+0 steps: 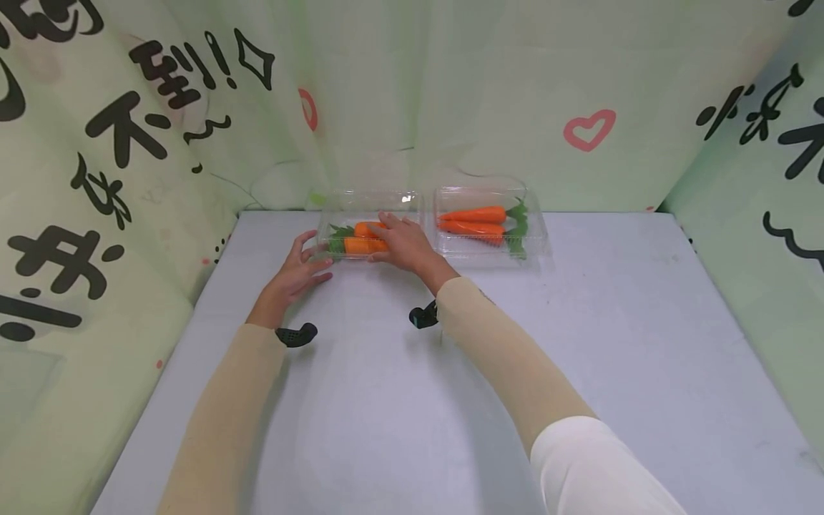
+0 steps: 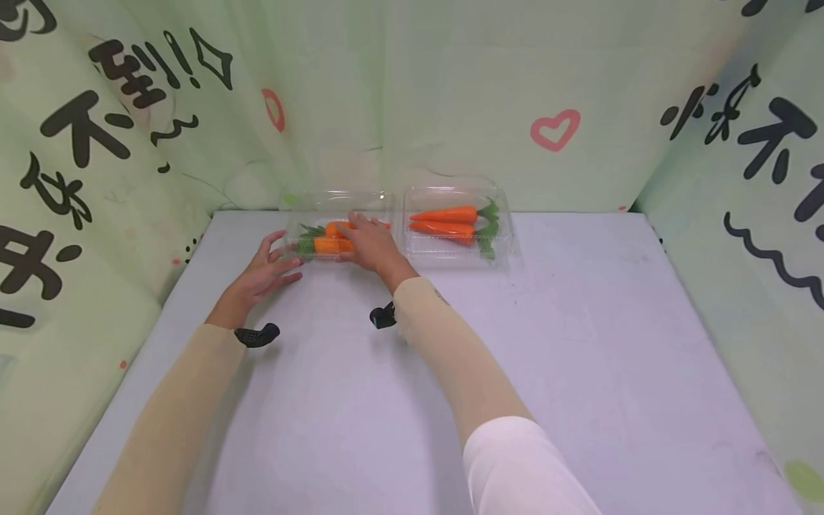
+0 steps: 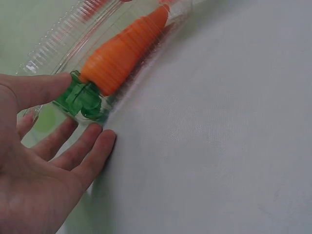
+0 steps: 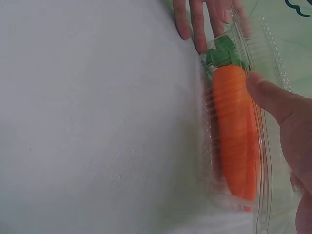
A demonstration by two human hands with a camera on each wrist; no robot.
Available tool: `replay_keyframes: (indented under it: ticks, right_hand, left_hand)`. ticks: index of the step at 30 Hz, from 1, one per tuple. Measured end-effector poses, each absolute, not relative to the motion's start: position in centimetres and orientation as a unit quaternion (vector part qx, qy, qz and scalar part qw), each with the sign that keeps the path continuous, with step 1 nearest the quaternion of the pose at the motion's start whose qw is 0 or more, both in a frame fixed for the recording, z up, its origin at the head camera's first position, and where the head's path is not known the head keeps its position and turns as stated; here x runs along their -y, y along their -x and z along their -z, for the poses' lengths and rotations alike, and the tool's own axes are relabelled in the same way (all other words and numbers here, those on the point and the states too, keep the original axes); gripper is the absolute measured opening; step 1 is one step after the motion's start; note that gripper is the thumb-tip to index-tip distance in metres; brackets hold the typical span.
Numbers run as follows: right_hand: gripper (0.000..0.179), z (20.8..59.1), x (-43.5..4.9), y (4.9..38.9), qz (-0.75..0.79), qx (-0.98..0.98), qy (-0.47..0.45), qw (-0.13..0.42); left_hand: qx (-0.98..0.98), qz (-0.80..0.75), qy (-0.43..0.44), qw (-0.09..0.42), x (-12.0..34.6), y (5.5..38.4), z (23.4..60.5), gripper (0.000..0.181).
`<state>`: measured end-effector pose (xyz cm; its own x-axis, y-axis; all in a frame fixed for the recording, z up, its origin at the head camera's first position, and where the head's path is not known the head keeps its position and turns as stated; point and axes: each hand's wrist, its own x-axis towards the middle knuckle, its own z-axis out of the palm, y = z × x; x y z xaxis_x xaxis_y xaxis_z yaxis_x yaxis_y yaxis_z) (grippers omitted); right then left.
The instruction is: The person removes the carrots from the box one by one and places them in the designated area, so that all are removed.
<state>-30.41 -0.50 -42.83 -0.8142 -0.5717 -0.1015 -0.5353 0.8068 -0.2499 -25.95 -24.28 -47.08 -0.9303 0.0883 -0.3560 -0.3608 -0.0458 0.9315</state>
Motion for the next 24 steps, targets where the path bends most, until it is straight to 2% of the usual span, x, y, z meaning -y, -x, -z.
replay_keyframes:
  ticks: [7,15,24]
  right_hand:
    - [0.066,42.7,0.5,30.3,0.123,-0.945,0.290,0.090]
    - [0.064,43.5,0.9,30.6,0.110,-0.952,0.280,0.059]
    - [0.048,43.5,1.1,30.8,0.110,-0.956,0.270,0.042]
  left_hand:
    - [-0.667,-0.720,0.102,0.162,24.3,25.9,47.1,0.080]
    - [-0.663,-0.723,0.106,0.161,24.1,26.0,47.0,0.081]
    - [-0.670,-0.717,0.112,0.155,23.9,26.1,46.8,0.080]
